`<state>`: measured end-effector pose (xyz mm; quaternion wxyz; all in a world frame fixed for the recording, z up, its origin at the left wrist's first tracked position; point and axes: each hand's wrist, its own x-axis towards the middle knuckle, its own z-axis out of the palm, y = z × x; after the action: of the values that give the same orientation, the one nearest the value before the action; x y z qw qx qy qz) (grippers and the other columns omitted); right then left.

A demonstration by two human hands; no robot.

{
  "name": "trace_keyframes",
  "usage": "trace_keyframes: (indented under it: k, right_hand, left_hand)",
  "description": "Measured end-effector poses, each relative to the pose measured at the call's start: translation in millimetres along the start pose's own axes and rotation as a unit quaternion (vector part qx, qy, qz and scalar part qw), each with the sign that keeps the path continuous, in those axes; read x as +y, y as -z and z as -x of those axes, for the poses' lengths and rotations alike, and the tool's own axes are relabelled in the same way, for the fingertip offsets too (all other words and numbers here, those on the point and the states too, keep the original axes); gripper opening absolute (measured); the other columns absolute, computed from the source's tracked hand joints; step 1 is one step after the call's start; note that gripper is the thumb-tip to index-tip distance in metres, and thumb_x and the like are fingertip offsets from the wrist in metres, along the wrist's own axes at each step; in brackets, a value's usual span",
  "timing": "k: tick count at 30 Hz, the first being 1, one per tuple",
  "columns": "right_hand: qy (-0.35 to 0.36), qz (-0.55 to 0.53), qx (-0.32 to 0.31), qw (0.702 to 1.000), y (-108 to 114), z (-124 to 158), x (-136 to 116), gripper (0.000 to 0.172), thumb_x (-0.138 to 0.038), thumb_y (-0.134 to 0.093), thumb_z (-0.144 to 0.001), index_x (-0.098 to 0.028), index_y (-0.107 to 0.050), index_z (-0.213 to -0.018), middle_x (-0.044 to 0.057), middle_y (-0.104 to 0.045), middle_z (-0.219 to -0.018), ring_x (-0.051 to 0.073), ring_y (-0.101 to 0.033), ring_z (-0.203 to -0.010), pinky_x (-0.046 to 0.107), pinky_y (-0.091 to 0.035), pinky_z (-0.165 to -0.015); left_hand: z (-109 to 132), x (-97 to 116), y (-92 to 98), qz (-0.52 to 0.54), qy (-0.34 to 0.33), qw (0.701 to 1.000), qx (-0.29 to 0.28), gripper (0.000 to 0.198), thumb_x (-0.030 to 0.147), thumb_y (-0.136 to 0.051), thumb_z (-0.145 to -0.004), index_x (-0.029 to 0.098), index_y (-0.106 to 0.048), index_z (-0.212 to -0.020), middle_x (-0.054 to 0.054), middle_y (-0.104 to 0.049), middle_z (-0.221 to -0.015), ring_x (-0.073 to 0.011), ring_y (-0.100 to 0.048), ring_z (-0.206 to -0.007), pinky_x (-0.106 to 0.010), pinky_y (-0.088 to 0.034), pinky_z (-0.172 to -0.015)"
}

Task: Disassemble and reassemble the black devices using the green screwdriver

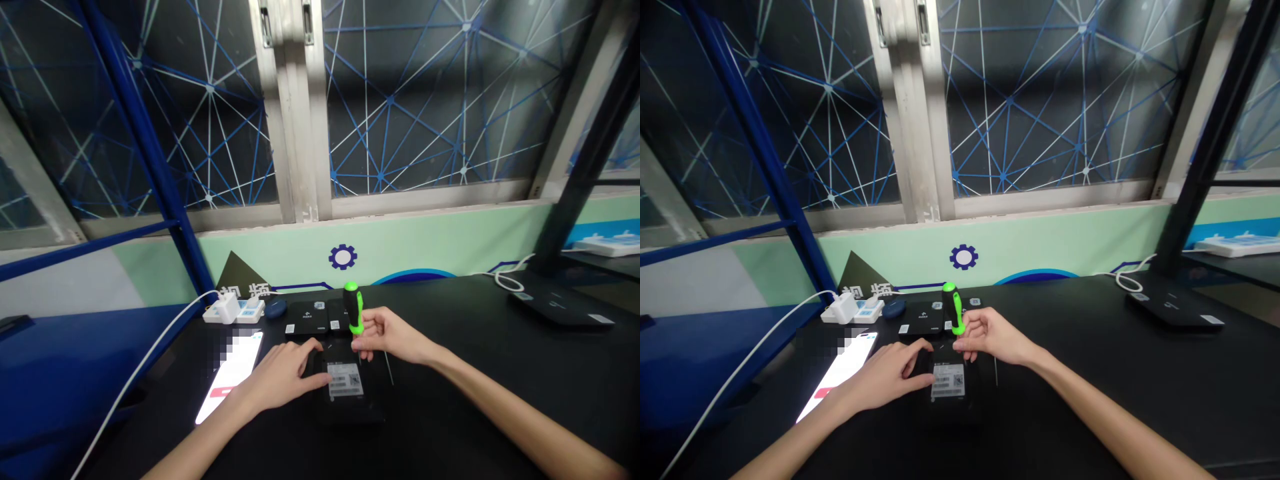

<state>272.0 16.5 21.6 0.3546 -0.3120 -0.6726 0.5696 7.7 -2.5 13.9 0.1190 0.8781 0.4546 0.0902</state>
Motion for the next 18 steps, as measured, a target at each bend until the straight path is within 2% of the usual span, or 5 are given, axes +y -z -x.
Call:
trace_keyframes:
  k: [4,8,12,18]
  right_hand:
    - [0.007,0.011,0.002,1.0,1.3,1.2,-2.1,0.034,-0.039,-0.084,-0.07,-0.012,-0.066,-0.082,0.004,-0.071,-0.073,0.014,-0.066,-0.063,0.027,-0.054,-0.061]
    - [0.018,0.021,-0.017,0.999,-0.2,4.7,-7.1,0.031,-0.04,-0.077,-0.079,-0.011,-0.069,-0.086,0.008,-0.073,-0.082,0.013,-0.065,-0.066,0.027,-0.054,-0.063]
    - [0.035,0.028,-0.026,0.999,-1.7,5.8,-8.7,0.029,-0.04,-0.071,-0.086,-0.011,-0.07,-0.09,0.008,-0.072,-0.084,0.012,-0.063,-0.066,0.026,-0.053,-0.063]
    - [0.061,0.023,-0.019,0.998,0.3,5.0,-7.6,0.028,-0.039,-0.069,-0.088,-0.011,-0.068,-0.091,0.008,-0.071,-0.084,0.012,-0.063,-0.066,0.026,-0.053,-0.064]
  left_hand:
    - [0.6,0.6,1.1,0.002,-0.002,1.0,-0.001,0.051,0.067,-0.051,-0.089,0.029,-0.057,-0.122,0.004,-0.059,-0.072,-0.019,-0.057,-0.07,-0.027,-0.033,-0.06]
    - [0.5,0.9,1.7,0.003,-0.004,1.0,-0.005,0.052,0.068,-0.05,-0.089,0.028,-0.057,-0.122,0.004,-0.059,-0.071,-0.0188,-0.057,-0.069,-0.027,-0.033,-0.059]
    - [-0.3,0.4,1.0,-0.008,-0.003,1.0,-0.003,0.053,0.068,-0.05,-0.089,0.028,-0.058,-0.122,0.003,-0.059,-0.073,-0.019,-0.057,-0.07,-0.027,-0.033,-0.059]
    - [0.5,0.7,1.3,-0.003,-0.002,1.0,-0.004,0.051,0.067,-0.051,-0.089,0.029,-0.057,-0.122,0.004,-0.059,-0.072,-0.0189,-0.057,-0.07,-0.028,-0.033,-0.06]
